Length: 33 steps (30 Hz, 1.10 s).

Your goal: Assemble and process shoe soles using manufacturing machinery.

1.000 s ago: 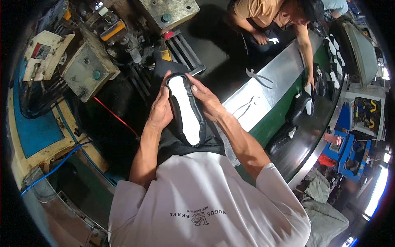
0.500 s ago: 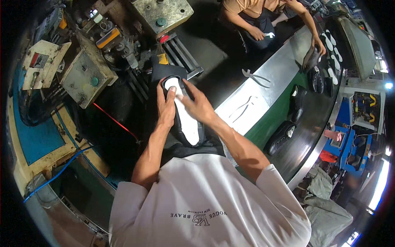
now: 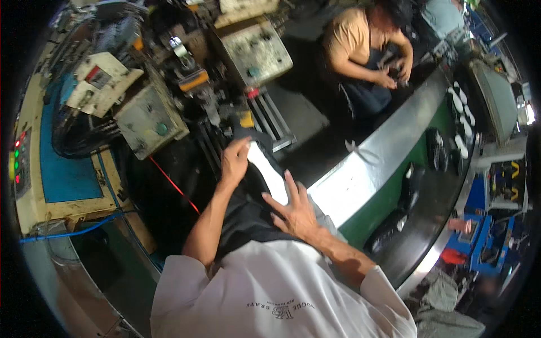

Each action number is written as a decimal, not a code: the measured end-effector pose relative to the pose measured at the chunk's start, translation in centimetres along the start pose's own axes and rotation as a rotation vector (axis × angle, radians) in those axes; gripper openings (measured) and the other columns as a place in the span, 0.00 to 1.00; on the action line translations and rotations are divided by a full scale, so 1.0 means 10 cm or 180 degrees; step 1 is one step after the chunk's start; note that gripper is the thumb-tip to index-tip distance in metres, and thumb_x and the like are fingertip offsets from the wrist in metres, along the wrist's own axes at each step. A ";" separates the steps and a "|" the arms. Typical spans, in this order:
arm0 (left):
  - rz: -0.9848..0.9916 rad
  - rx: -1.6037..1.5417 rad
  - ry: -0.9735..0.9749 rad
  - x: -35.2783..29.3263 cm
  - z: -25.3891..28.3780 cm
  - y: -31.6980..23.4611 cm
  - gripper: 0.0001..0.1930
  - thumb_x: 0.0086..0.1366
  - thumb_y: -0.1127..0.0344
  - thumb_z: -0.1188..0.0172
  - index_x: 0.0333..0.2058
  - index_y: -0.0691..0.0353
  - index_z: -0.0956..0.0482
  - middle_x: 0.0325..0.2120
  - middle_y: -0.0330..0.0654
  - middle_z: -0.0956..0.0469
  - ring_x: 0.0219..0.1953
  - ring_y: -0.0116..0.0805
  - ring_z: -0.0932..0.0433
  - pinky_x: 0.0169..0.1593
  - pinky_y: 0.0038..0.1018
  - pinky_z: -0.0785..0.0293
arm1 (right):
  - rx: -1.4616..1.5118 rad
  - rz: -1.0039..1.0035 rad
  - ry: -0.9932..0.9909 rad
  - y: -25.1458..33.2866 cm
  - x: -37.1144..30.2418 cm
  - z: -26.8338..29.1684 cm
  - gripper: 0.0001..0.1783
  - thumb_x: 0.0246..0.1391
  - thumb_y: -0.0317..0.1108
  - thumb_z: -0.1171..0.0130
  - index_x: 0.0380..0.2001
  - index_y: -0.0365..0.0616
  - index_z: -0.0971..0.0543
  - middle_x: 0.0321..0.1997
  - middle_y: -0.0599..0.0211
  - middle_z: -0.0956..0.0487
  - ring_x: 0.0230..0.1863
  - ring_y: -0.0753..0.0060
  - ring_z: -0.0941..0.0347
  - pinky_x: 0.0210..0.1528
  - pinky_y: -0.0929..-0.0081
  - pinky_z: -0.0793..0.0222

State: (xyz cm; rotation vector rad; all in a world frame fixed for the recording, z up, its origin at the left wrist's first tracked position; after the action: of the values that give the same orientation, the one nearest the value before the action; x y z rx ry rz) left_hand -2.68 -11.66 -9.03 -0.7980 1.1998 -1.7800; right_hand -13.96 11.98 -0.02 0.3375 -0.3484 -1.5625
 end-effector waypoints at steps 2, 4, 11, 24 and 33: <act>0.0153 0.0073 0.0024 -0.04 0.06 0.18 0.16 0.78 0.68 0.39 0.57 0.69 0.15 0.54 0.53 0.12 0.55 0.38 0.15 0.60 0.33 0.22 | 0.0189 -0.0060 0.0161 0.04 0.06 0.04 0.37 0.52 0.43 0.24 0.67 0.70 0.18 0.85 0.31 0.56 0.72 0.22 0.39 0.71 0.36 0.30; 0.0213 0.0093 0.0125 -0.05 0.13 0.18 0.17 0.78 0.65 0.41 0.57 0.70 0.16 0.52 0.55 0.12 0.55 0.43 0.14 0.59 0.35 0.21 | 0.0232 0.0123 0.0115 0.00 0.10 0.08 0.34 0.54 0.43 0.25 0.67 0.66 0.17 0.84 0.30 0.54 0.71 0.20 0.37 0.71 0.35 0.30; 0.0486 -0.1601 -0.1033 0.11 1.32 0.17 0.22 0.81 0.55 0.40 0.63 0.65 0.20 0.56 0.43 0.17 0.58 0.36 0.18 0.62 0.33 0.22 | 0.0514 0.0491 -0.0398 0.23 0.75 0.94 0.32 0.53 0.42 0.25 0.64 0.58 0.14 0.82 0.27 0.48 0.74 0.24 0.36 0.73 0.38 0.33; -0.0674 0.2801 -0.3372 0.81 4.35 0.45 0.19 0.79 0.66 0.48 0.62 0.66 0.19 0.60 0.63 0.27 0.60 0.63 0.25 0.62 0.49 0.27 | 0.0454 0.0849 -0.1255 0.76 3.72 1.12 0.33 0.60 0.46 0.29 0.70 0.66 0.20 0.84 0.30 0.52 0.73 0.22 0.39 0.75 0.38 0.37; -0.0960 0.2677 -0.3758 0.90 4.19 0.51 0.22 0.76 0.75 0.47 0.65 0.62 0.22 0.59 0.58 0.29 0.55 0.56 0.24 0.58 0.46 0.25 | 0.0407 0.0777 -0.1288 0.74 3.97 0.81 0.36 0.56 0.42 0.26 0.69 0.66 0.20 0.84 0.30 0.52 0.72 0.22 0.38 0.71 0.39 0.30</act>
State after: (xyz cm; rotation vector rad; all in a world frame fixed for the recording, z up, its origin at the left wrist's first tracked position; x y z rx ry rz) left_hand 29.98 -37.95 1.07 -1.2180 -0.4305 -1.3791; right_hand -11.43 -27.78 10.56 0.0687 -0.7775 -1.3639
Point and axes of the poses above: each hand's wrist, its own x-axis towards the middle knuckle, its own z-axis out of the back of the hand, y = z × x, the point moved 3 cm from there along x, towards the middle knuckle
